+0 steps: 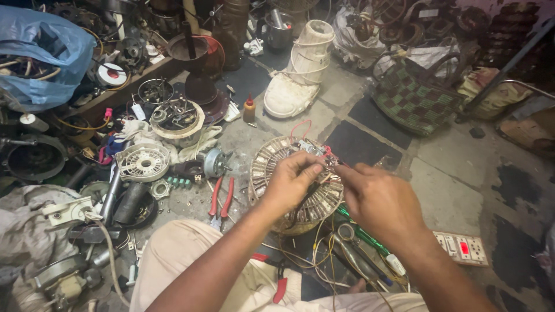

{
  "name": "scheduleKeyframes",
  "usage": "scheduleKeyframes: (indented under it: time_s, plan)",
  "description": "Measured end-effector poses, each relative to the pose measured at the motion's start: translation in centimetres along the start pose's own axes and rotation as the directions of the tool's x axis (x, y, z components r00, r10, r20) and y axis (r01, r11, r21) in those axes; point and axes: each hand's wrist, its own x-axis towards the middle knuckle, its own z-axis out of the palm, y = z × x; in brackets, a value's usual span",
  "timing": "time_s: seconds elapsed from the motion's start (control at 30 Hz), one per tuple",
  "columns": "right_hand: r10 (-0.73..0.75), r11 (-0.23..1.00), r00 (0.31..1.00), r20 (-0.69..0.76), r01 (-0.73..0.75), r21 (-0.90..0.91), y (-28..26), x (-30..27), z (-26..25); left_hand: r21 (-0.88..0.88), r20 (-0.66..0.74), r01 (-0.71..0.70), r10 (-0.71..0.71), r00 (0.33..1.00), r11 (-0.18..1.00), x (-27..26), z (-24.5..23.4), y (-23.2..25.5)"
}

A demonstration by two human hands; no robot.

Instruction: The person connects wires to a fan motor and then uses a screwdriver to tighten a component on the motor assembly.

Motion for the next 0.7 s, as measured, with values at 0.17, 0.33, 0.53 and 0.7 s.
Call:
scheduleKeyframes:
  time_s: [0.17,0.33,0.53,0.7]
  plan:
    - [0.198,0.788,0.971,0.136,-0.240,0.566,1.6,0.3,2.0,0.109,-0.095,-0.005,0.015,0.995,0.994,-0.1,0.8,1.2]
    - [0.385,0.427,0.820,0.423,-0.565,0.706,1.8,0.0,3.5,0.134,-0.099,-0.072,0.085,0.991,0.988,-0.3,1.3,1.5]
    - [0.303,-0.057,0.667,0.680,-0.700,0.712,2.4,-0.2,3.4,0.014,-0.068,-0.035,0.036,0.997,0.999,-0.5,1.3,1.6]
    - [0.297,-0.115,0.628,0.720,-0.725,0.679,2.1,-0.4,3.2,-0.113,0.003,0.045,-0.045,0.999,0.993,-0.8,0.8,1.0]
